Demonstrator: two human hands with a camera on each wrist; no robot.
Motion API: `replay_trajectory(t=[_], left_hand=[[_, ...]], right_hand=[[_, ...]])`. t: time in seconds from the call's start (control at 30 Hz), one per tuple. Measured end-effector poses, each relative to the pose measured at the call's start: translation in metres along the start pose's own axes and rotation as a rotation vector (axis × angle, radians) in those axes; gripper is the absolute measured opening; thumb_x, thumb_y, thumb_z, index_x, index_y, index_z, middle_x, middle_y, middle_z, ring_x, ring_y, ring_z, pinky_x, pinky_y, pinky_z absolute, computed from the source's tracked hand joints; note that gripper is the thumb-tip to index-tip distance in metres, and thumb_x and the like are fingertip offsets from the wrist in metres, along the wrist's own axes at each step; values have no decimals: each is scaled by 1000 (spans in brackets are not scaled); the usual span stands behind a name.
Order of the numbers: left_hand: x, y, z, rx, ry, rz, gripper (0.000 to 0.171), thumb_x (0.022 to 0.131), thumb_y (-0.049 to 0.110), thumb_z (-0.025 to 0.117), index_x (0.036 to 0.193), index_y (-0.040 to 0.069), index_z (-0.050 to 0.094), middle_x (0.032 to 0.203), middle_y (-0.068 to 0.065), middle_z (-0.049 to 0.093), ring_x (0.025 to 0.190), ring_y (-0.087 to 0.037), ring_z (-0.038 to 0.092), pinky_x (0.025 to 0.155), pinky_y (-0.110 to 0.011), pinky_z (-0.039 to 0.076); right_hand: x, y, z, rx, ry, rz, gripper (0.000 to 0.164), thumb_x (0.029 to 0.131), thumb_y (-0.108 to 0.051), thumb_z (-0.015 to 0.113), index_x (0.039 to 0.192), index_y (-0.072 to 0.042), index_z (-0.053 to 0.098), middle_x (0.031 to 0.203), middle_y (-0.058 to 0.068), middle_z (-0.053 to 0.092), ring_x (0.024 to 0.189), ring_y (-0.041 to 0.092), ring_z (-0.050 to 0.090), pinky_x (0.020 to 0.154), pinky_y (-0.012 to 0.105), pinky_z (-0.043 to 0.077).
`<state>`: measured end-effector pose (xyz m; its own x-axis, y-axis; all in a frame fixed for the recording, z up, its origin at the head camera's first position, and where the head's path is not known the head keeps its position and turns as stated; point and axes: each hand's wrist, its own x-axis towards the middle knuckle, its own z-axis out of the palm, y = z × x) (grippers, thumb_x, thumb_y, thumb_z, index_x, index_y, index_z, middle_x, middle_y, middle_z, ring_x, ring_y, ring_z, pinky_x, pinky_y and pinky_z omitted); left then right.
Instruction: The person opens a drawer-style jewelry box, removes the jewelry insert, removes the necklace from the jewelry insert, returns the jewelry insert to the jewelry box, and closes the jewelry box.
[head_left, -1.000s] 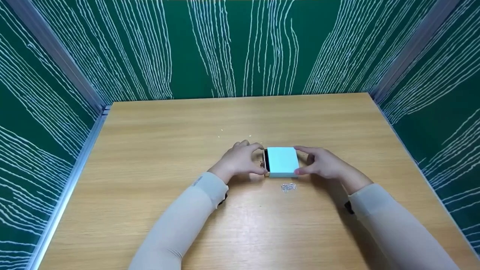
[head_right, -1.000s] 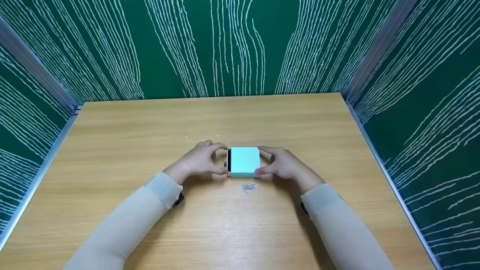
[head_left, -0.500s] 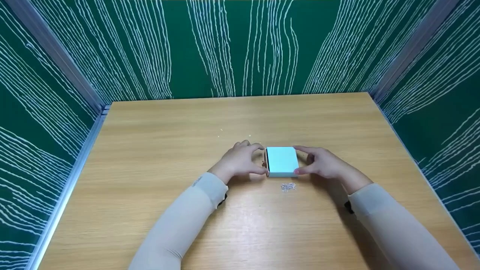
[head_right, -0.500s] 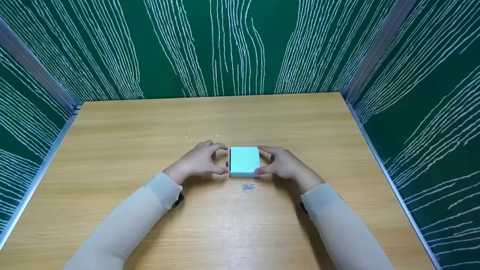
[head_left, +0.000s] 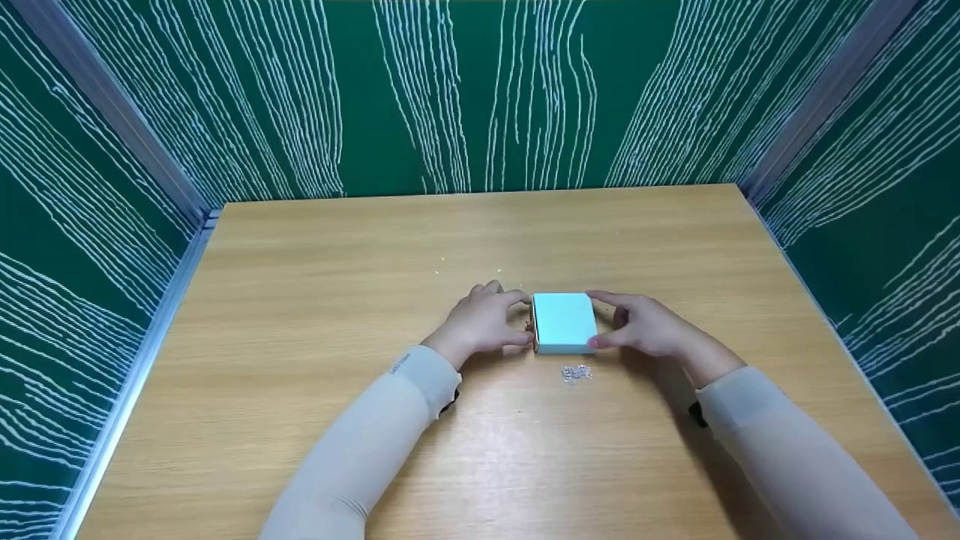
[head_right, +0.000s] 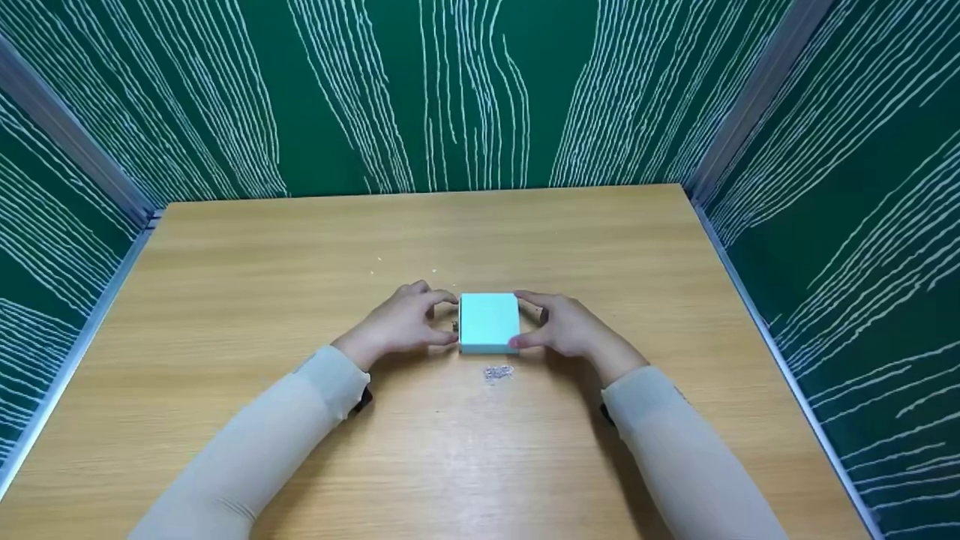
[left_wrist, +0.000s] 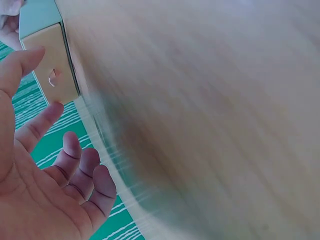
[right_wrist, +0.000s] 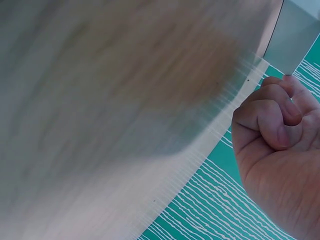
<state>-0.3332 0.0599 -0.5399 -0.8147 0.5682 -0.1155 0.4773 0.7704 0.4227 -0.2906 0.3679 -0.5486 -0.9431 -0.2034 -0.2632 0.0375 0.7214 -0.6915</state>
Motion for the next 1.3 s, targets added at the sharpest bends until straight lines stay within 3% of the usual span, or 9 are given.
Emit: replay_trajectory(t=[0.37, 0.6, 0.83, 1.0, 1.17, 1.3], left_hand=[[-1, 4, -1, 1, -5, 6, 65, 87, 61, 73, 145, 39, 56, 134, -1, 56, 116, -24, 53, 101, -45, 49], [-4, 6, -3, -25, 11, -20, 68, 85, 56, 73, 147, 34, 55, 139, -2, 55, 122, -26, 53, 106, -49, 48], [-6, 10, -2, -90, 13, -20, 81, 81, 67, 73, 151, 33, 50, 145, -2, 53, 126, -24, 49, 111, -51, 46], [-5, 10, -1, -96, 19, -16, 86, 78, 67, 77, 152, 35, 49, 142, -1, 54, 123, -23, 47, 110, -50, 46], [-6, 10, -1, -84, 13, -12, 88, 78, 65, 79, 155, 34, 48, 140, -1, 55, 120, -23, 47, 108, -49, 46], [-6, 10, -2, -73, 16, -5, 87, 79, 65, 80, 154, 34, 48, 137, -2, 55, 116, -23, 48, 105, -47, 47]], right_hand=[[-1, -3, 0, 4, -5, -20, 101, 69, -59, 91, 157, -34, 46, 99, 12, 55, 91, 28, 48, 70, 36, 37], [-2, -5, 0, -9, -10, -19, 100, 71, -58, 90, 157, -35, 45, 125, 13, 59, 109, 30, 49, 85, 39, 37], [-4, -6, -3, -55, -21, -33, 101, 76, -56, 88, 161, -29, 40, 113, 15, 58, 101, 30, 52, 77, 38, 41], [-6, -7, -4, -73, -24, -35, 101, 76, -59, 86, 161, -31, 39, 136, 13, 59, 113, 31, 52, 94, 45, 44], [-7, -9, -4, -72, -38, -39, 102, 76, -61, 85, 161, -30, 38, 147, 16, 56, 118, 33, 52, 101, 50, 44], [-6, -10, -4, -90, -35, -43, 103, 76, -61, 85, 161, -27, 38, 129, 17, 63, 105, 30, 56, 88, 45, 50]])
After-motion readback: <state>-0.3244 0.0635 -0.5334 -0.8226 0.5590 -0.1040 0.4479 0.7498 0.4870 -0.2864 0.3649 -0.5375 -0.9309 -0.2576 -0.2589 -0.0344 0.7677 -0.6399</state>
